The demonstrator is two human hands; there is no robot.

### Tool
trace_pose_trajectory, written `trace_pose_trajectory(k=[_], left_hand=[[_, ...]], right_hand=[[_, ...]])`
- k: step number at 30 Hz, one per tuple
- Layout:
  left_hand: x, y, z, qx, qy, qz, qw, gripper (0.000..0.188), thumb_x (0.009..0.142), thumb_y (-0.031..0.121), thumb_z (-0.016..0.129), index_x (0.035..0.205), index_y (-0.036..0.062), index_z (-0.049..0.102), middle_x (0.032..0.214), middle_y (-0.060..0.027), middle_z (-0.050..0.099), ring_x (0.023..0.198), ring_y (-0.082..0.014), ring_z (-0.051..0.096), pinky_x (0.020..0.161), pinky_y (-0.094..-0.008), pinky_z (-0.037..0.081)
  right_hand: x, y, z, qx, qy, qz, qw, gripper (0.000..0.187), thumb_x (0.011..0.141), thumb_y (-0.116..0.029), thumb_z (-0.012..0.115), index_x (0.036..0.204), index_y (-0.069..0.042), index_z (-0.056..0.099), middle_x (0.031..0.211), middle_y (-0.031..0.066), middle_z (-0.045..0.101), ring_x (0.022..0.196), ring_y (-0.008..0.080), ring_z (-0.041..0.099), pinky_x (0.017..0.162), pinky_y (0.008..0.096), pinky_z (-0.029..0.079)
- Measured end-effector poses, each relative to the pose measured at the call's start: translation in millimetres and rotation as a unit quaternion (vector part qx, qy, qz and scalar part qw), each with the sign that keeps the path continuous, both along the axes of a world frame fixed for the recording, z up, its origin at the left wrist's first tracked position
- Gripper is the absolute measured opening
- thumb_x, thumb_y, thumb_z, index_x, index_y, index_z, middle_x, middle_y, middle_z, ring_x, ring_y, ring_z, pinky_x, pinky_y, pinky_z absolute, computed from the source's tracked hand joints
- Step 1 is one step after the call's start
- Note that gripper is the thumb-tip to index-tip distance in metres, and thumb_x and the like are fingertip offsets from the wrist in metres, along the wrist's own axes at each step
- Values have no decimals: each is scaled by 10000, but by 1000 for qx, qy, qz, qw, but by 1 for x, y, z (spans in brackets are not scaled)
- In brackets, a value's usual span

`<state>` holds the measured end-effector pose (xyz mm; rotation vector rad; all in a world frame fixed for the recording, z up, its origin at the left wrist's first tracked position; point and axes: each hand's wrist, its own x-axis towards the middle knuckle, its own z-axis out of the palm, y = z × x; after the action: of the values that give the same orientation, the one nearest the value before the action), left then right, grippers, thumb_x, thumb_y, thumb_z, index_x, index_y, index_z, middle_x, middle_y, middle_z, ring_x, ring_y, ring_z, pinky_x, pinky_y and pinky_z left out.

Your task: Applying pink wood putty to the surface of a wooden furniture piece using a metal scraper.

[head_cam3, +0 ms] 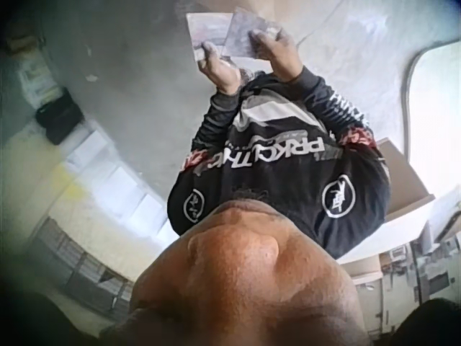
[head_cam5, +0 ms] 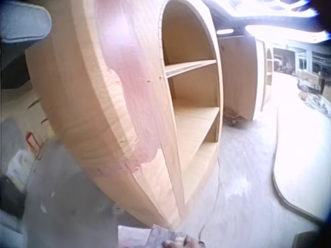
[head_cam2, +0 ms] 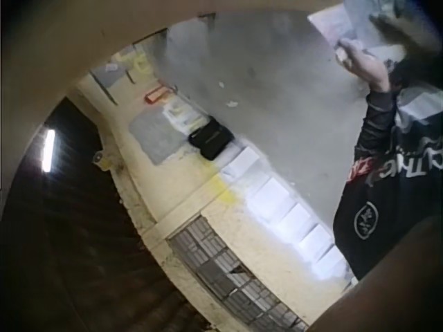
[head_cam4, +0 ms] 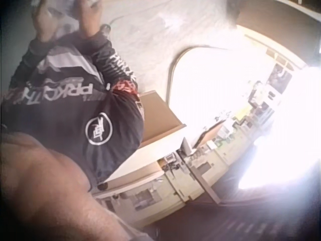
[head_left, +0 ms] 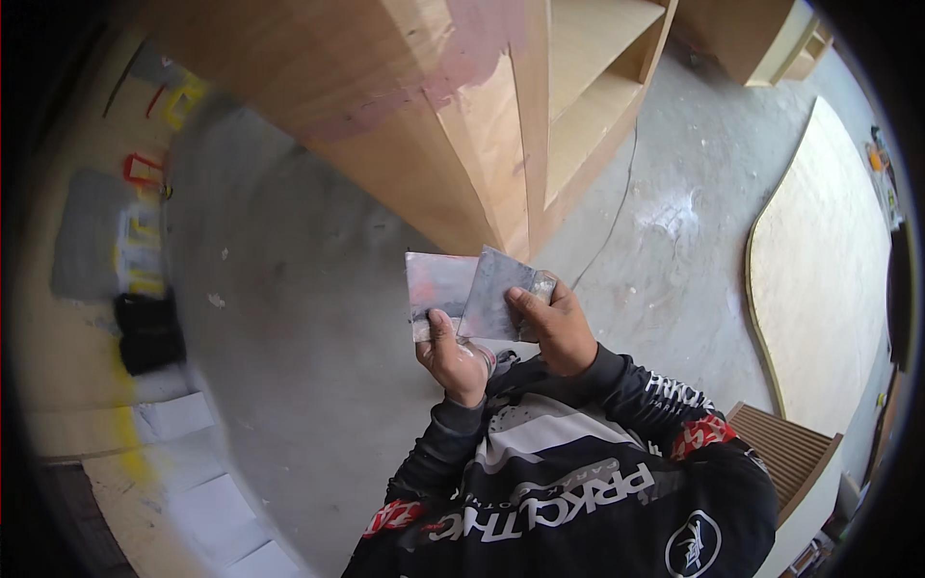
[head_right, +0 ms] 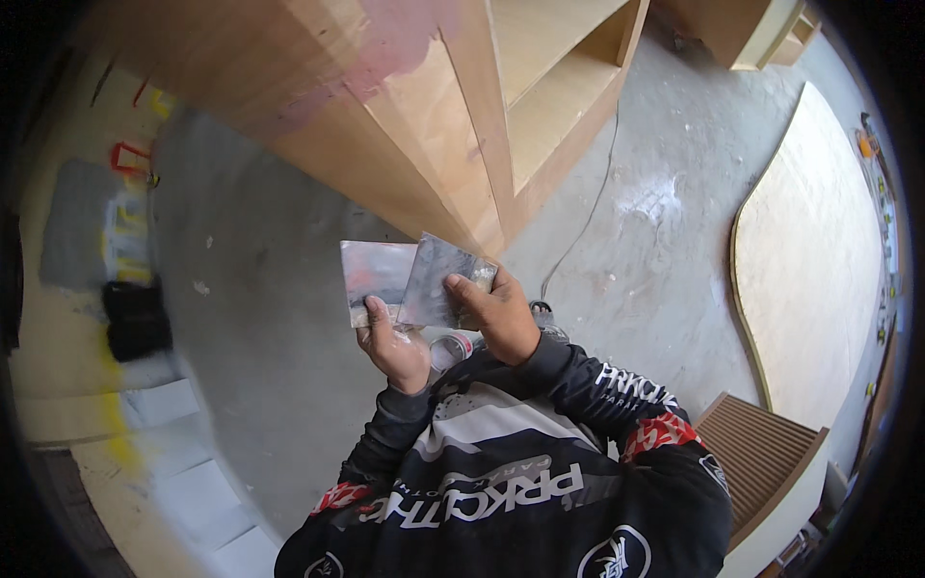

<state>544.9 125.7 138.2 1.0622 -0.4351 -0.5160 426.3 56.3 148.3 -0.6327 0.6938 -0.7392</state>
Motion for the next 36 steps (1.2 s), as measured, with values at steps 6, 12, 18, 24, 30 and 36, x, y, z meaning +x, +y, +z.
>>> trace_pose_trajectory(k=[6,12,18,24,30,36], left_hand=[[17,3,1,139,-108,-124,976,386,1034,306,490,1070,-50,636,919,-51,613,833,-129,543,762,-281,446],[67,23,8,390,-238,-374,807,458,1043,421,438,994,31,673,662,50,468,630,-73,438,569,-267,373],[67,43,-44,411,-148,-216,873,438,1043,389,461,1073,-11,637,802,14,581,714,-90,516,643,-276,443],[31,65,-66,427,-81,-129,891,423,1042,353,475,1117,-39,612,1010,-66,645,910,-142,592,830,-312,484],[8,62,-68,441,-39,-114,889,461,1042,376,468,1154,-50,602,1054,-86,650,957,-157,599,875,-325,480],[1,57,-66,432,-34,-59,899,470,1041,385,468,1152,-52,600,1043,-88,651,947,-158,603,863,-320,484]], right_hand=[[-12,-9,-20,1,16,-14,1000,265,927,-207,686,1090,-30,575,871,-3,619,721,76,572,635,251,474],[-27,-49,-78,11,29,0,1000,309,938,-217,665,1136,10,600,917,35,656,759,104,611,644,269,493],[6,-128,-209,-27,90,-172,981,267,956,-207,599,1075,31,603,855,59,630,708,149,581,603,308,467],[31,-157,-233,34,103,-144,984,253,937,-211,603,1032,23,604,832,47,609,722,149,575,625,305,471],[82,-212,-200,71,156,-149,974,257,871,-158,576,1019,49,612,852,129,637,662,223,610,605,380,504],[50,-227,-152,150,25,-150,977,133,894,-122,503,962,-50,591,954,68,589,867,213,619,727,371,550]])
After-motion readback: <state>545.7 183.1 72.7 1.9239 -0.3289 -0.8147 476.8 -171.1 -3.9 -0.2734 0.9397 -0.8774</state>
